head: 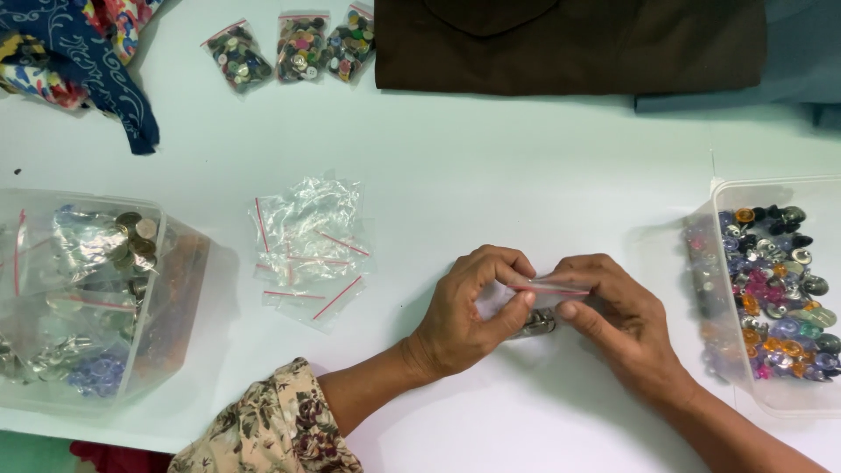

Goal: Sorting various colored buttons in a plastic container and bagging them into small plastic bags.

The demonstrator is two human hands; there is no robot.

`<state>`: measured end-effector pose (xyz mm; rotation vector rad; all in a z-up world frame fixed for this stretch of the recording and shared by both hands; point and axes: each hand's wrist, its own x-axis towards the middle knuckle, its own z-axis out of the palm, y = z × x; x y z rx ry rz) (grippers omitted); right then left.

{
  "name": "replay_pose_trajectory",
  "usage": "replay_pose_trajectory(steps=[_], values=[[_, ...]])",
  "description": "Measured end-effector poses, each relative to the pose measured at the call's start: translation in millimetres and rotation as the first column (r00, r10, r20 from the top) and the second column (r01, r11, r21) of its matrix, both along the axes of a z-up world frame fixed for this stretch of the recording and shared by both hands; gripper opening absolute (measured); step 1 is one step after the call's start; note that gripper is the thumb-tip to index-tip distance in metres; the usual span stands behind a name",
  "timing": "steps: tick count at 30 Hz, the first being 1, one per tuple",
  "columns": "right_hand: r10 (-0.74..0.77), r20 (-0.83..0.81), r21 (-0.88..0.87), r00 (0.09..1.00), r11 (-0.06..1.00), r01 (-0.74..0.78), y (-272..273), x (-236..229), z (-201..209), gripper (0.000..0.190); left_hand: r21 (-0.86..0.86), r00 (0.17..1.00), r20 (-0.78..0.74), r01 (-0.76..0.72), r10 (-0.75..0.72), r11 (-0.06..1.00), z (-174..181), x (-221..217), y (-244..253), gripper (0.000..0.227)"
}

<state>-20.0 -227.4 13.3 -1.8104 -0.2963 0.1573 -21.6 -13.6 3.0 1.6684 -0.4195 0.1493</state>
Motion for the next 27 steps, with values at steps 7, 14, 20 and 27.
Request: replay_pose_trajectory(steps=[7, 14, 20, 27], values=[[-0.067, 0.162, 0.046, 0.985, 0.997, 0.061, 7, -4, 3, 0.007, 0.139, 0.997, 0.076, -0.009, -0.002, 0.990, 8, -4, -2, 0.015], [-0.061, 0.191, 0.059, 0.980, 0.997, 0.051, 3, -5, 1, 0.007, 0.079, 0.999, 0.055, -0.004, 0.000, 0.997, 10, -5, 0, 0.004], [0.000, 0.132, 0.111, 0.991, 0.994, -0.015, 6, -6, 3, 0.012, 0.082, 0.996, 0.085, 0.002, -0.009, 0.997, 9, -6, -3, 0.005], [-0.023, 0.141, 0.123, 0.990, 0.992, 0.006, 0, -5, 1, 0.015, 0.070, 0.995, 0.102, -0.004, -0.004, 0.998, 12, -7, -1, 0.007]])
